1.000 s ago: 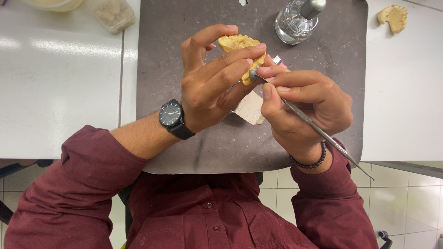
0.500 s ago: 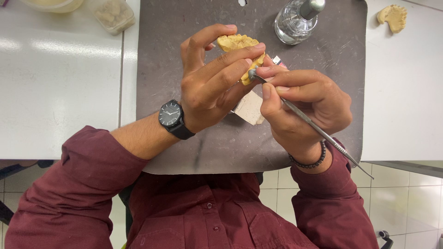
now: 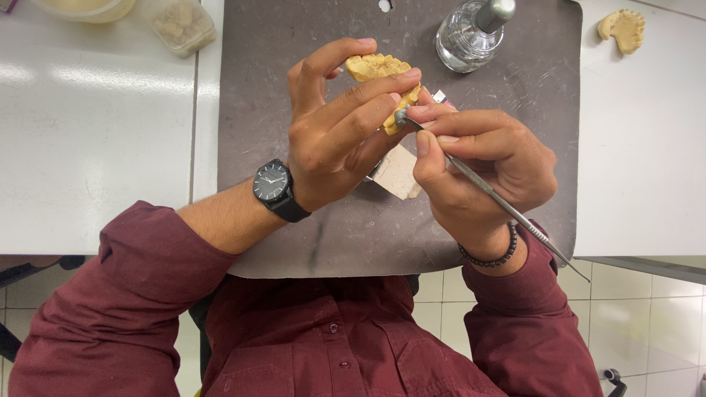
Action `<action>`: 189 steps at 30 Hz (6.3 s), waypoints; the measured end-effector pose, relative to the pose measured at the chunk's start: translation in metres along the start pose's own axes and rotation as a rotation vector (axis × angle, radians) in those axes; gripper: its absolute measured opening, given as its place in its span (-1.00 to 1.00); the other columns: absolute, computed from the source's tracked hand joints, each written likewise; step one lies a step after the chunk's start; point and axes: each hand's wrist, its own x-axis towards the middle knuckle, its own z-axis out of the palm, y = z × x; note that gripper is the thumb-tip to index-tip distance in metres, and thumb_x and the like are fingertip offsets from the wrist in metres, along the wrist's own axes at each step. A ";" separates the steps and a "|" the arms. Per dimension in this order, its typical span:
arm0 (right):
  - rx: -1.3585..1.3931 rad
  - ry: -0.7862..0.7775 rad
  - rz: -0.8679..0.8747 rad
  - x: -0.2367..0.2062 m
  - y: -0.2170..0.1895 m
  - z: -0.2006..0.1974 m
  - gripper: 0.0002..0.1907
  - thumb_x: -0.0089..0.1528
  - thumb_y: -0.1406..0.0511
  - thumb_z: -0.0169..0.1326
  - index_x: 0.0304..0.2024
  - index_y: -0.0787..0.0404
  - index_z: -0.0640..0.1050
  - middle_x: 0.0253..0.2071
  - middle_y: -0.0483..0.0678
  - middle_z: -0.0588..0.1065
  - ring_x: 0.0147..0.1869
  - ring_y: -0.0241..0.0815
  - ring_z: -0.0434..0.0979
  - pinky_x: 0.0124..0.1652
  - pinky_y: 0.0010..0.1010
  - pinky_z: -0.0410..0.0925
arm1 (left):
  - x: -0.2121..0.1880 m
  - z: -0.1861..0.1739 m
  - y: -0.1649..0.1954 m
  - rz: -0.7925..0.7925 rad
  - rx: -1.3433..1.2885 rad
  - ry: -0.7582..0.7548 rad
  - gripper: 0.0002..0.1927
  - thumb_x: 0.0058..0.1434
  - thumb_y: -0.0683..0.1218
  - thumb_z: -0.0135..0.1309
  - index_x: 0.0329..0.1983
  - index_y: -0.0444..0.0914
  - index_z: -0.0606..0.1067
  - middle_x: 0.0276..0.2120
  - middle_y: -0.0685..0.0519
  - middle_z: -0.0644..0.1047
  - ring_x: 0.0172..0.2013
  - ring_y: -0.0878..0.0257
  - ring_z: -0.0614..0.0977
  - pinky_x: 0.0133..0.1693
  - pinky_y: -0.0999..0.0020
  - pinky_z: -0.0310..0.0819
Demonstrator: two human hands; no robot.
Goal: The person holds a yellow dental stone model with a wax pattern in one hand and uses a metal wax carver to sculpt and refine the wax on the teeth, rotating the model to reach different surfaces. They occasionally reposition the model and continue carving the wax around the tooth areas.
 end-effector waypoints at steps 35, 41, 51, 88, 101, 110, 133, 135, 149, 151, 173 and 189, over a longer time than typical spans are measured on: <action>-0.077 -0.063 0.005 0.007 -0.004 -0.004 -0.74 0.24 0.65 0.22 -0.27 0.38 0.39 -0.17 0.21 0.58 -0.05 0.00 0.71 -0.02 -0.35 0.61 | 0.001 0.004 -0.004 -0.088 -0.219 -0.046 -0.53 0.40 -0.12 0.42 0.23 -0.11 0.42 0.24 0.13 0.57 0.42 0.02 0.34 0.28 0.08 0.38; -0.049 -0.072 0.021 0.008 -0.005 -0.005 -0.74 0.22 0.65 0.21 -0.29 0.38 0.39 -0.18 0.21 0.57 -0.05 0.01 0.70 -0.03 -0.34 0.61 | -0.001 0.006 -0.007 -0.068 -0.219 -0.040 -0.52 0.42 -0.12 0.42 0.24 -0.10 0.39 0.26 0.13 0.56 0.41 0.04 0.33 0.28 0.09 0.38; -0.042 -0.074 0.016 0.009 -0.003 -0.006 -0.74 0.23 0.65 0.21 -0.29 0.38 0.39 -0.20 0.20 0.58 -0.06 0.00 0.71 -0.03 -0.34 0.62 | -0.002 0.007 -0.009 -0.058 -0.223 -0.041 -0.50 0.44 -0.12 0.43 0.26 -0.08 0.37 0.28 0.14 0.55 0.43 0.02 0.32 0.28 0.09 0.38; -0.040 -0.115 0.019 0.013 -0.005 -0.011 -0.75 0.22 0.64 0.22 -0.31 0.39 0.39 -0.21 0.21 0.57 -0.07 -0.02 0.70 -0.03 -0.32 0.63 | -0.002 0.008 -0.009 -0.048 -0.254 -0.038 -0.54 0.44 -0.12 0.40 0.25 -0.09 0.39 0.29 0.11 0.54 0.43 -0.02 0.31 0.32 0.07 0.40; -0.005 -0.097 0.036 0.011 -0.004 -0.011 -0.76 0.24 0.62 0.21 -0.31 0.38 0.39 -0.21 0.20 0.57 -0.08 -0.04 0.70 0.00 -0.29 0.63 | -0.005 0.009 -0.011 -0.037 -0.240 -0.043 -0.53 0.43 -0.10 0.41 0.25 -0.09 0.40 0.30 0.11 0.53 0.44 -0.01 0.28 0.32 0.07 0.38; -0.041 -0.117 0.006 0.013 -0.005 -0.011 -0.75 0.23 0.63 0.22 -0.32 0.39 0.39 -0.23 0.21 0.57 -0.09 -0.04 0.70 -0.02 -0.29 0.63 | -0.005 0.009 -0.011 -0.035 -0.241 -0.045 -0.53 0.44 -0.12 0.42 0.26 -0.09 0.40 0.30 0.11 0.52 0.45 0.00 0.27 0.32 0.06 0.38; -0.058 -0.129 -0.003 0.015 -0.007 -0.012 -0.73 0.19 0.64 0.24 -0.35 0.39 0.38 -0.25 0.20 0.57 -0.08 -0.02 0.70 -0.05 -0.31 0.63 | -0.003 0.007 -0.010 -0.026 -0.228 -0.061 -0.57 0.44 -0.12 0.39 0.23 -0.11 0.41 0.27 0.08 0.55 0.45 -0.02 0.25 0.33 0.04 0.35; -0.057 -0.131 -0.001 0.016 -0.007 -0.011 -0.73 0.20 0.64 0.24 -0.35 0.38 0.39 -0.25 0.19 0.57 -0.09 -0.03 0.70 -0.05 -0.32 0.63 | -0.003 0.007 -0.010 -0.029 -0.229 -0.066 -0.58 0.45 -0.13 0.37 0.23 -0.11 0.41 0.28 0.08 0.54 0.45 -0.02 0.25 0.35 0.03 0.35; -0.024 -0.129 0.026 0.014 -0.008 -0.012 -0.73 0.22 0.64 0.23 -0.33 0.38 0.38 -0.23 0.19 0.57 -0.09 -0.05 0.70 -0.04 -0.31 0.63 | -0.002 0.006 -0.009 -0.035 -0.246 -0.058 -0.57 0.44 -0.12 0.39 0.23 -0.11 0.42 0.27 0.08 0.55 0.45 -0.02 0.25 0.34 0.03 0.34; -0.028 -0.134 0.025 0.013 -0.007 -0.012 -0.74 0.22 0.64 0.22 -0.33 0.38 0.38 -0.23 0.20 0.56 -0.09 -0.04 0.69 -0.03 -0.30 0.63 | -0.002 0.006 -0.009 -0.036 -0.243 -0.057 -0.57 0.44 -0.12 0.39 0.22 -0.11 0.42 0.27 0.08 0.55 0.45 -0.01 0.24 0.35 0.03 0.34; 0.130 0.039 0.112 0.006 0.019 -0.015 -0.71 0.33 0.54 -0.20 0.03 0.41 0.48 -0.17 0.11 0.53 -0.29 -0.17 0.56 -0.26 -0.43 0.50 | 0.008 -0.005 0.003 -0.748 -1.348 -0.135 -0.50 0.42 0.05 -0.34 0.08 -0.44 0.42 -0.63 -0.08 0.44 -0.60 0.23 0.47 -0.41 0.35 0.43; -0.168 -0.218 -0.119 0.004 0.023 -0.016 -0.68 0.17 0.50 0.03 -0.11 0.20 0.69 -0.41 -0.06 0.40 -0.32 -0.23 0.32 -0.32 -0.42 0.21 | 0.008 -0.010 0.005 -0.757 -1.200 -0.265 -0.42 0.35 0.02 -0.34 0.08 -0.48 0.53 -0.55 -0.15 0.56 -0.56 0.15 0.62 -0.36 0.33 0.49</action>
